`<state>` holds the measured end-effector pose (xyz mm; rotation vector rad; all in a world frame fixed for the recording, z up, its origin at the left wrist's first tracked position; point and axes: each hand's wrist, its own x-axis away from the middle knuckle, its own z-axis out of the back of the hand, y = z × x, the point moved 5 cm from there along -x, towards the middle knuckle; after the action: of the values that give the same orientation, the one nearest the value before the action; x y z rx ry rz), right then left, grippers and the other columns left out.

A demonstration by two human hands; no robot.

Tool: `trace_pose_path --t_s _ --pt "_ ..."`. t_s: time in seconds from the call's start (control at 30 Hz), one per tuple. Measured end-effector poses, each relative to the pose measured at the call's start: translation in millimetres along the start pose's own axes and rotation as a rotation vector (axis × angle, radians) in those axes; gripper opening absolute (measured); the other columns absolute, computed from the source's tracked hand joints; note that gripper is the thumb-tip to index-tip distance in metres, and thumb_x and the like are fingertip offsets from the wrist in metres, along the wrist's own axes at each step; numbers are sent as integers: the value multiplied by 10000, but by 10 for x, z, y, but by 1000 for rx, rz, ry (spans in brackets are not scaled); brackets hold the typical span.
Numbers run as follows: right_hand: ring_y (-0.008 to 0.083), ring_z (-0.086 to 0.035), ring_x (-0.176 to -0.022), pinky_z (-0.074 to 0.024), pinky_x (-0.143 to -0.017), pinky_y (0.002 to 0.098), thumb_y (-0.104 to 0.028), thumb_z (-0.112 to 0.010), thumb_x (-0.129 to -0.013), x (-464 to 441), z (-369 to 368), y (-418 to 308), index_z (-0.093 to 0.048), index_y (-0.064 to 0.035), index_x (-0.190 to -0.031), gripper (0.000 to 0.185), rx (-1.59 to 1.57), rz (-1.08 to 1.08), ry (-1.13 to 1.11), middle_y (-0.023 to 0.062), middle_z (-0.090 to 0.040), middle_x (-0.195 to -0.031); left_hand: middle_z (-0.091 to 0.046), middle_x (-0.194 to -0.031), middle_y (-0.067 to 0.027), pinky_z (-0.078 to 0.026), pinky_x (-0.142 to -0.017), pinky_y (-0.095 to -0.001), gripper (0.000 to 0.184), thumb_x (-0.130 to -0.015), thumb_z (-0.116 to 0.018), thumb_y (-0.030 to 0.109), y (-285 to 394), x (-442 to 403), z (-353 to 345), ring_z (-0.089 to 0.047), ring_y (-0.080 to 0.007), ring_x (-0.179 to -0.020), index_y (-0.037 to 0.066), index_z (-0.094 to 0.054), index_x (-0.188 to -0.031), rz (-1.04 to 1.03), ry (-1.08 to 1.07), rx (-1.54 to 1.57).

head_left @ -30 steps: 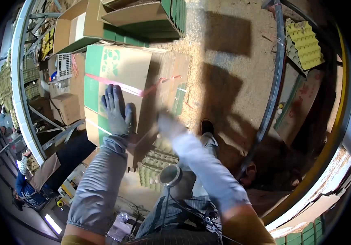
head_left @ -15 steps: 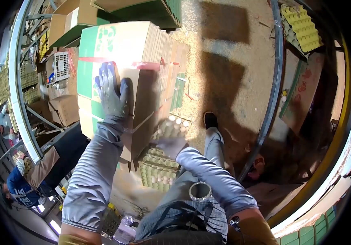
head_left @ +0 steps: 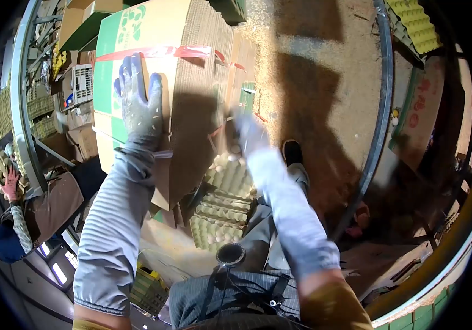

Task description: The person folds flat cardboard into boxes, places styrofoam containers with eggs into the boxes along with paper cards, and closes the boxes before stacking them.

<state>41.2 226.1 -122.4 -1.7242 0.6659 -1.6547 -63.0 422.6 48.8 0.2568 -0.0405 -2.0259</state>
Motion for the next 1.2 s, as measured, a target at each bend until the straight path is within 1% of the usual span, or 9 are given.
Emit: trace_pose_path --t_s 0.1,0.2,0.23,0.4,0.43,0.57,0.67,0.87,1.2 --pt "347 -295 -1307 -278 -1020 542 -379 -428 -962 -231 -195 5 -344 -120 -1401 517 215 -32 175 168 -284 -1432 -391 -1434 -256 -207 -1134 -464 599 -932 -522 286 40 -15 18 -312 -391 -1361 -24 -369 -1421 -57 -4 -42" --pt "372 -169 -1436 -192 -1107 601 -396 -407 -980 479 -1053 1022 -263 -160 -1499 588 819 -163 -166 163 -153 -1573 -360 -1456 -260 -201 -1139 -470 575 -951 -495 234 -41 87 -23 -305 -429 -1357 -45 -333 -1427 -538 -2 -447" --pt "373 -253 -1390 -255 -1086 569 -349 -407 -979 468 -1108 1276 -280 -134 -1489 568 979 -23 -21 187 -241 -1515 -360 -1456 -260 -201 -1139 -470 575 -951 -495 234 35 58 -35 -305 -429 -1357 -45 -333 -1427 -548 -1 -432" --pt "317 -563 -1045 -473 -844 467 -365 -339 -1014 -773 903 -369 -500 -36 -1222 422 -366 -72 92 235 -528 -1229 -330 -1479 -256 -184 -1149 -471 558 -980 -448 242 75 -13 54 -282 -432 -1375 -43 -308 -1439 -97 -98 -124" --pt "306 -625 -976 -516 -796 447 -368 -326 -1021 -1006 1151 -665 -545 -16 -1169 441 -490 -72 113 245 -585 -1172 -324 -1484 -253 -186 -1149 -464 568 -990 -430 272 117 -13 46 -271 -425 -1385 -40 -302 -1449 -239 -80 -151" --pt "293 -626 -943 -516 -775 434 -350 -351 -1012 -1236 693 -494 -556 -22 -1156 413 -16 49 243 229 -595 -1139 -313 -1492 -254 -176 -1148 -485 595 -999 -409 321 97 -12 12 -265 -419 -1393 -48 -301 -1452 -49 -91 -22" --pt "283 -627 -918 -516 -760 425 -337 -370 -1005 -796 136 227 -564 -27 -1147 392 378 -22 26 218 -603 -1114 -298 -1504 -244 -165 -1153 -468 591 -1006 -394 318 109 -10 49 -257 -395 -1405 -54 -294 -1454 -59 -71 2" --pt "263 -630 -869 -516 -729 407 -309 -408 -991 -1861 1451 -720 -581 -36 -1128 351 -324 83 186 195 -619 -1064 -303 -1525 -192 -138 -1167 -372 545 -1020 -366 274 178 -50 59 -241 -298 -1429 -48 -312 -1455 21 -119 -23" --pt "230 -633 -787 -515 -677 376 -264 -472 -969 -1398 418 636 -609 -52 -1097 284 -190 -61 41 157 -645 -980 -180 -1576 -167 -67 -1188 -383 627 -1040 -221 374 166 -72 3 -130 -276 -1468 -52 -162 -1497 48 -186 12"
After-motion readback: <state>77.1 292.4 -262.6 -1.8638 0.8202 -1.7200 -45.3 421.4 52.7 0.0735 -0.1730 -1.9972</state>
